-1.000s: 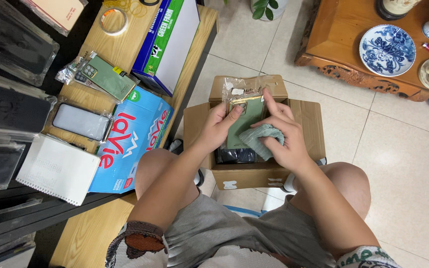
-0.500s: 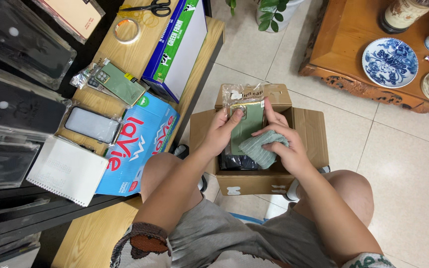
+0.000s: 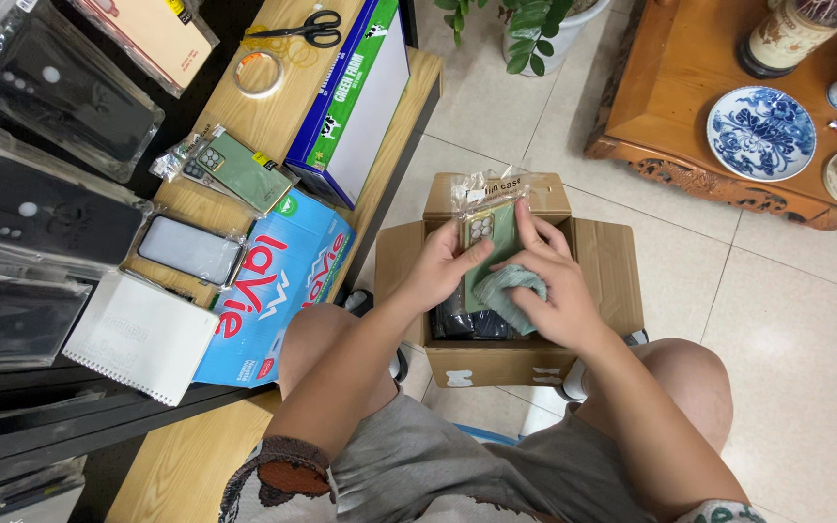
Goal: The person wipes several packaged phone cases with a cloth, removes them from a box, and places them on a shelf.
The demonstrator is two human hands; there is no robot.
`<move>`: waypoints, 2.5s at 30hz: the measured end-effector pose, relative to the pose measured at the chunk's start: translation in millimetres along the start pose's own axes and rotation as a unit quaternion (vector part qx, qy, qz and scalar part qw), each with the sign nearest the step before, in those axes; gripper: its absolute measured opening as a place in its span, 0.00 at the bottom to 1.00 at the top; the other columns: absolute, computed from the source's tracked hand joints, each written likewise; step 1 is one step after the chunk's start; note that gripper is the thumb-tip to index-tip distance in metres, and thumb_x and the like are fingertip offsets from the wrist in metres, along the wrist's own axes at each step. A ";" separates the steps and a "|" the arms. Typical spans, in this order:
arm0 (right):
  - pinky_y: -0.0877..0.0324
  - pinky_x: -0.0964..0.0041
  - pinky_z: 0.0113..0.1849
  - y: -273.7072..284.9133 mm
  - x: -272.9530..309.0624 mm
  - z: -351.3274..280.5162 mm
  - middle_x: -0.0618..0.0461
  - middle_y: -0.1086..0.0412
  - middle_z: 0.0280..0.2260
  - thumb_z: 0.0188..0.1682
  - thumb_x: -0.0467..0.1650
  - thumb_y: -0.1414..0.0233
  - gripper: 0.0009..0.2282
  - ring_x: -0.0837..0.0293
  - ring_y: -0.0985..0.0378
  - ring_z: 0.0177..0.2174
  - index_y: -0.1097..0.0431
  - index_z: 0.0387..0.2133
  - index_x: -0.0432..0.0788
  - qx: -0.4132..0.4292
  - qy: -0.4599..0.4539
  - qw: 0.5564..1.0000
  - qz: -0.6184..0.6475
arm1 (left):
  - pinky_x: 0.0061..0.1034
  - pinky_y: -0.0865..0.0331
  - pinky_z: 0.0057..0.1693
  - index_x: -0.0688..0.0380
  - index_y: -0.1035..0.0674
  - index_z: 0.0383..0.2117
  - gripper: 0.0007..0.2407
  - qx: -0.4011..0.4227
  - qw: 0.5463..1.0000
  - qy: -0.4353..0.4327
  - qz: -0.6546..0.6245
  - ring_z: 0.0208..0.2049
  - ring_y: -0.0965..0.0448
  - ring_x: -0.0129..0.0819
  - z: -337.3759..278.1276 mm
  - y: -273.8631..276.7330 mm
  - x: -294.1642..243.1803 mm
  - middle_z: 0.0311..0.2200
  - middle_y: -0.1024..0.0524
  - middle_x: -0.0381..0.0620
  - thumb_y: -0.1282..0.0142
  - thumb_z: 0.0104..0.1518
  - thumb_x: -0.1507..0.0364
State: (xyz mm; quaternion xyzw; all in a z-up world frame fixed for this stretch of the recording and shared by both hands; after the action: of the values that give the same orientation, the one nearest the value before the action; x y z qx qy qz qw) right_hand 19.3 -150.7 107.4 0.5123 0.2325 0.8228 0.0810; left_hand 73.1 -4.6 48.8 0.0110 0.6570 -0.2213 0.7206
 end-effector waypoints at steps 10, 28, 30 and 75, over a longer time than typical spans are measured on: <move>0.37 0.47 0.56 41.3 -0.6 -1.7 0.40 0.29 0.49 0.47 0.22 0.40 0.17 0.43 0.27 0.51 0.24 0.52 0.37 -0.155 -0.003 0.988 0.018 | 0.39 0.22 0.55 0.67 0.23 0.57 0.15 0.015 0.998 0.028 0.045 0.47 0.19 0.33 -5.4 -9.8 18.3 0.46 0.16 0.53 0.40 0.63 0.81; 0.36 0.52 0.53 71.1 -3.5 -7.5 0.40 0.33 0.46 0.55 0.24 0.37 0.14 0.48 0.29 0.49 0.36 0.47 0.34 -0.271 0.029 0.961 0.048 | 0.46 0.28 0.64 0.65 0.31 0.67 0.21 -0.014 0.995 -0.059 0.080 0.57 0.24 0.36 -8.7 -4.0 -11.2 0.55 0.20 0.57 0.44 0.67 0.81; 0.34 0.49 0.52 45.7 15.9 -3.0 0.41 0.30 0.42 0.49 0.22 0.34 0.15 0.42 0.25 0.47 0.33 0.43 0.33 -0.222 0.065 0.970 0.070 | 0.48 0.32 0.68 0.64 0.31 0.67 0.23 -0.003 0.991 -0.071 0.116 0.61 0.25 0.42 -6.8 -16.4 -13.8 0.57 0.21 0.59 0.43 0.64 0.84; 0.36 0.38 0.56 68.4 16.0 14.9 0.35 0.31 0.53 0.57 0.22 0.41 0.09 0.32 0.28 0.54 0.34 0.45 0.34 -0.072 0.044 0.995 -0.053 | 0.34 0.22 0.40 0.56 0.17 0.53 0.13 0.083 0.934 -0.054 0.343 0.37 0.12 0.48 5.4 -2.5 -34.1 0.37 0.14 0.55 0.41 0.64 0.72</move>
State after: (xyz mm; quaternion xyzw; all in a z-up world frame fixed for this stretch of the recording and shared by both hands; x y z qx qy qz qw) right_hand 32.2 -200.5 157.6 0.4553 0.2030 0.8536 0.1510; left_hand 76.1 1.9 82.7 0.2835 0.5527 -0.0143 0.7836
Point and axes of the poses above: each hand's wrist, its own z-axis towards the middle knuckle, its own y-axis out of the back of the hand, x = y × z, the point moved 9 cm from there along z, towards the middle knuckle
